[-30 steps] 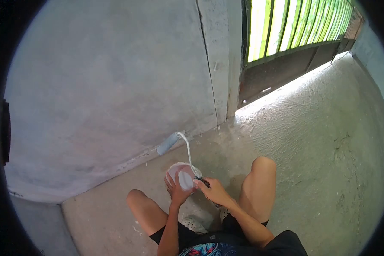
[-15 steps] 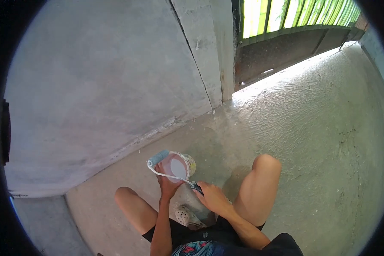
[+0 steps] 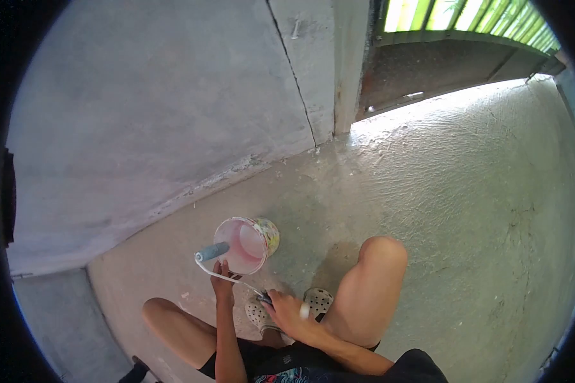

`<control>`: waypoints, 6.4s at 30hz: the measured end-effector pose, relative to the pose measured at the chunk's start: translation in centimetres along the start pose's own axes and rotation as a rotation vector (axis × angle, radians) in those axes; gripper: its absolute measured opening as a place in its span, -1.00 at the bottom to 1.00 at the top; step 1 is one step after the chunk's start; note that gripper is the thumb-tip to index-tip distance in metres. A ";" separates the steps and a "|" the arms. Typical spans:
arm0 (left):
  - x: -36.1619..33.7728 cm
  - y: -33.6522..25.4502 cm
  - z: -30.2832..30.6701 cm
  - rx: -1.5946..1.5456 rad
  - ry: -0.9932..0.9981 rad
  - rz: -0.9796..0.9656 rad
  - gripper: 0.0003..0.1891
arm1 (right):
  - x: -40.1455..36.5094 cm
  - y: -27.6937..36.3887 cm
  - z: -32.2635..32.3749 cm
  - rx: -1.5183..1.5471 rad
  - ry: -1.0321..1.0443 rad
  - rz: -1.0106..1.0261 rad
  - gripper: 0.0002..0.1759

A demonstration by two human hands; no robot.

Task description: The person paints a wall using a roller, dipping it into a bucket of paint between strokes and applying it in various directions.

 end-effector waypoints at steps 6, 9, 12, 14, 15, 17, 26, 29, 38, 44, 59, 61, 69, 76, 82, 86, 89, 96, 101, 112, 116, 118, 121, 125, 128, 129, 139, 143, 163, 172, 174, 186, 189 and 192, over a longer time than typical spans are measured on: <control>-2.2 0.7 5.1 -0.020 -0.166 0.034 -0.56 | -1.0 -0.8 -3.2 0.004 0.093 0.009 -0.64; -2.9 1.1 7.0 -0.018 -0.215 0.066 -0.55 | -0.6 0.0 -3.7 -0.061 0.126 0.017 -0.62; -3.1 1.5 9.4 -0.053 -0.212 0.068 -0.57 | -0.4 0.8 -4.9 -0.167 0.184 0.059 -0.61; -2.4 2.0 11.5 -0.028 -0.237 0.121 -0.58 | -0.5 1.9 -5.1 -0.151 0.170 0.086 -0.62; -1.9 1.8 12.6 -0.024 -0.233 0.121 -0.58 | -0.6 2.5 -5.4 -0.127 0.159 0.108 -0.63; -1.2 1.8 14.2 -0.008 -0.129 0.068 -0.57 | -0.2 2.1 -6.7 -0.126 0.183 0.105 -0.65; 5.4 -4.2 16.2 0.272 0.374 0.219 -0.50 | 1.6 6.3 -10.4 -0.231 0.121 0.124 -0.74; 8.1 -4.1 17.3 0.502 0.603 0.250 -0.50 | 2.1 7.1 -12.6 -0.276 0.059 0.075 -0.72; 14.7 -4.3 14.9 0.701 1.130 -0.301 -0.58 | 1.8 9.0 -21.9 -0.443 -0.183 -0.081 -0.53; 15.9 -4.4 14.2 1.148 1.159 -0.404 -0.49 | 1.0 14.3 -20.8 -0.714 -0.096 -0.224 -0.49; 16.6 -7.6 13.7 1.052 0.942 -0.636 -0.48 | 5.4 16.5 -22.6 -1.024 -0.105 -0.063 -0.70; 16.3 -7.9 13.9 1.042 0.947 -0.620 -0.49 | 5.6 16.2 -22.8 -1.008 -0.106 -0.076 -0.70; 16.6 -7.7 13.9 1.045 0.935 -0.641 -0.49 | 5.9 14.8 -22.3 -0.948 -0.120 -0.094 -0.63; 16.4 -7.7 13.6 1.057 0.923 -0.634 -0.50 | 5.7 14.3 -22.3 -0.938 -0.154 -0.063 -0.63; 16.3 -7.8 13.2 1.031 0.928 -0.675 -0.52 | 5.9 14.2 -22.0 -0.926 -0.164 -0.093 -0.65; 16.2 -7.7 13.0 1.031 0.953 -0.693 -0.55 | 5.9 14.2 -22.0 -0.921 -0.112 -0.129 -0.62; 16.3 -7.1 13.1 1.050 0.962 -0.668 -0.58 | 5.8 15.1 -21.9 -0.940 -0.098 -0.133 -0.63; 16.0 -7.5 13.2 1.079 0.961 -0.647 -0.58 | 6.1 15.2 -22.4 -0.986 -0.094 -0.099 -0.68; 15.9 -7.6 13.3 1.007 0.942 -0.703 -0.67 | 6.4 14.7 -22.5 -0.966 -0.085 -0.081 -0.68; 16.0 -7.7 13.2 1.061 0.957 -0.683 -0.61 | 5.8 17.0 -21.6 -0.951 -0.118 -0.083 -0.73; 15.9 -7.6 13.2 1.046 0.949 -0.680 -0.60 | 5.8 17.4 -21.7 -0.965 -0.111 -0.071 -0.79; 15.6 -7.9 13.3 1.061 0.945 -0.693 -0.60 | 6.0 17.1 -22.0 -0.961 -0.098 -0.066 -0.81; 15.6 -7.8 13.4 1.074 0.936 -0.712 -0.60 | 6.4 16.3 -22.4 -0.996 -0.067 -0.086 -0.83; 15.6 -7.6 13.3 1.073 0.939 -0.718 -0.60 | 6.4 16.1 -22.9 -0.976 -0.064 -0.080 -0.79; 15.7 -7.4 13.2 1.071 0.943 -0.727 -0.61 | 6.6 15.5 -23.3 -0.966 -0.098 -0.069 -0.80; 15.7 -7.5 13.2 1.072 0.943 -0.728 -0.61 | 6.7 15.4 -23.3 -0.953 -0.124 -0.077 -0.83; 15.6 -7.9 13.2 1.078 0.953 -0.719 -0.62 | 6.6 16.5 -23.1 -0.976 -0.211 -0.024 -0.80; 15.9 -7.4 13.2 1.060 0.944 -0.724 -0.62 | 6.2 17.5 -22.9 -1.004 -0.202 -0.047 -0.84; 15.8 -7.6 13.2 1.060 0.956 -0.745 -0.69 | 6.3 17.8 -22.7 -1.043 -0.160 -0.078 -0.83; 15.7 -8.2 12.3 1.058 0.943 -0.795 -0.71 | 2.6 20.1 -18.3 -0.766 -0.142 -0.192 -0.82; 16.0 -8.7 12.0 1.054 0.911 -0.807 -0.71 | 1.6 20.3 -17.6 -0.578 -0.082 -0.187 -0.79; 15.9 -16.3 12.2 0.674 0.552 -0.811 -0.77 | -3.7 23.1 -9.8 -0.279 0.180 -0.645 -0.63; 16.8 -17.2 15.2 0.531 0.311 -0.786 -0.77 | -2.4 21.9 -7.9 -0.360 0.265 -0.606 -0.62; 17.0 -17.6 19.4 0.447 0.178 -0.793 -0.77 | -0.5 18.2 -6.6 -0.326 0.373 -0.519 -0.68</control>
Point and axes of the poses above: each hand's wrist, its own x-axis towards the middle knuckle, its own z-axis out of the back of the hand, y = z × x, the point moved 7 cm from there along x, towards the middle knuckle, and after that the axes turned 11 degrees about -z, right-handed, at the moved point
